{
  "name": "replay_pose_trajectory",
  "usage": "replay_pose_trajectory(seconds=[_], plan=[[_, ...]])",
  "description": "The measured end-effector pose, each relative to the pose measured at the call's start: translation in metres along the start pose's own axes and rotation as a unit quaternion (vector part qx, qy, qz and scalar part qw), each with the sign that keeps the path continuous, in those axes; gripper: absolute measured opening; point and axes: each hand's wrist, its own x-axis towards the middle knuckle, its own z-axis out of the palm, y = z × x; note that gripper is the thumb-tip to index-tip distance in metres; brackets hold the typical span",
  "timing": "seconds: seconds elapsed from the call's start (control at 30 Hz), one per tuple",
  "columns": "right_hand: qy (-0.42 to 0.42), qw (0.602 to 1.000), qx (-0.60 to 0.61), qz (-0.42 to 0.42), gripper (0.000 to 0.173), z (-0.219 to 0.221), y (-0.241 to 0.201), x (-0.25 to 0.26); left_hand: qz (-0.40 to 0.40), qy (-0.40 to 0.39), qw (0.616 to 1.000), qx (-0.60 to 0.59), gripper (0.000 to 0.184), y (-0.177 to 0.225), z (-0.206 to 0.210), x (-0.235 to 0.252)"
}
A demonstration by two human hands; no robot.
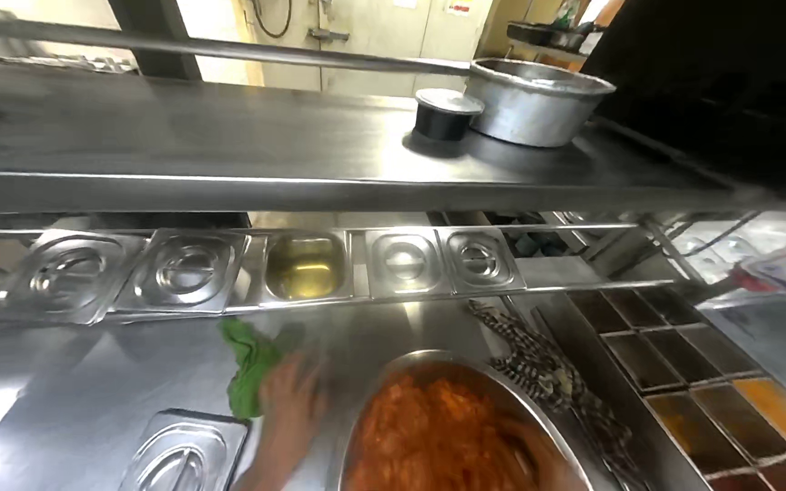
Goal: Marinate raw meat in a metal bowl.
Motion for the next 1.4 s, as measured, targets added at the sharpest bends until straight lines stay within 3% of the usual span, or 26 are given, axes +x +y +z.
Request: replay_pose_trajectory(seconds=[0.07,0.13,0.2,0.27,0.33,0.4,0.53,0.7,0.83,0.93,1.0,1.07,1.17,1.23,1.3,1.4], plan=[[-0.099,0.99,0.1,0.023,0.053,0.001,-0.002,0.053,-0.062,-0.181,0.957,-0.216,0.053,0.038,0.012,0.003],[-0.24,0.952,0.183,0.043,0.065,0.019,-0.019,0.099,-0.108,-0.241,0.91,-0.319,0.053,0.05,0.038,0.015],[-0.354,0.93,0.095,-0.032,0.066,0.044,-0.073,0.125,-0.101,-0.253,0.912,-0.308,0.044,0.05,0.051,0.035],[-0.44,0.886,-0.084,-0.121,0.067,0.076,-0.131,0.124,-0.081,-0.269,0.926,-0.252,0.042,0.056,0.049,0.049],[-0.506,0.826,-0.177,-0.172,0.064,0.073,-0.172,0.097,-0.074,-0.293,0.94,-0.156,0.045,0.065,0.042,0.056],[-0.53,0.795,-0.21,-0.206,0.06,0.046,-0.178,0.064,-0.068,-0.319,0.94,-0.102,0.049,0.067,0.04,0.058],[-0.494,0.812,-0.266,-0.162,0.06,-0.01,-0.117,0.011,-0.05,-0.313,0.942,-0.113,0.048,0.063,0.041,0.06],[-0.417,0.857,-0.304,-0.011,0.081,-0.047,-0.033,-0.005,-0.061,-0.305,0.94,-0.142,0.045,0.064,0.043,0.055],[-0.37,0.892,-0.257,0.027,0.095,0.0,-0.072,0.043,-0.073,-0.265,0.941,-0.195,0.042,0.061,0.048,0.043],[-0.357,0.912,-0.199,-0.039,0.097,0.058,-0.117,0.069,-0.083,-0.214,0.945,-0.233,0.037,0.059,0.051,0.031],[-0.377,0.898,-0.197,-0.112,0.086,0.075,-0.139,0.065,-0.099,-0.196,0.945,-0.243,0.039,0.059,0.053,0.033],[-0.438,0.857,-0.201,-0.18,0.065,0.074,-0.156,0.044,-0.107,-0.191,0.948,-0.231,0.039,0.058,0.052,0.032],[-0.467,0.827,-0.189,-0.251,0.052,0.052,-0.147,0.02,-0.106,-0.193,0.947,-0.233,0.037,0.062,0.046,0.029],[-0.433,0.849,-0.186,-0.24,0.047,0.016,-0.131,0.02,-0.099,-0.188,0.949,-0.232,0.035,0.063,0.047,0.029],[-0.399,0.879,-0.203,-0.165,0.038,-0.026,-0.121,0.025,-0.087,-0.179,0.954,-0.223,0.035,0.057,0.052,0.031],[-0.281,0.937,-0.159,-0.133,0.033,-0.066,-0.087,0.029,-0.076,-0.173,0.957,-0.219,0.035,0.054,0.057,0.032]])
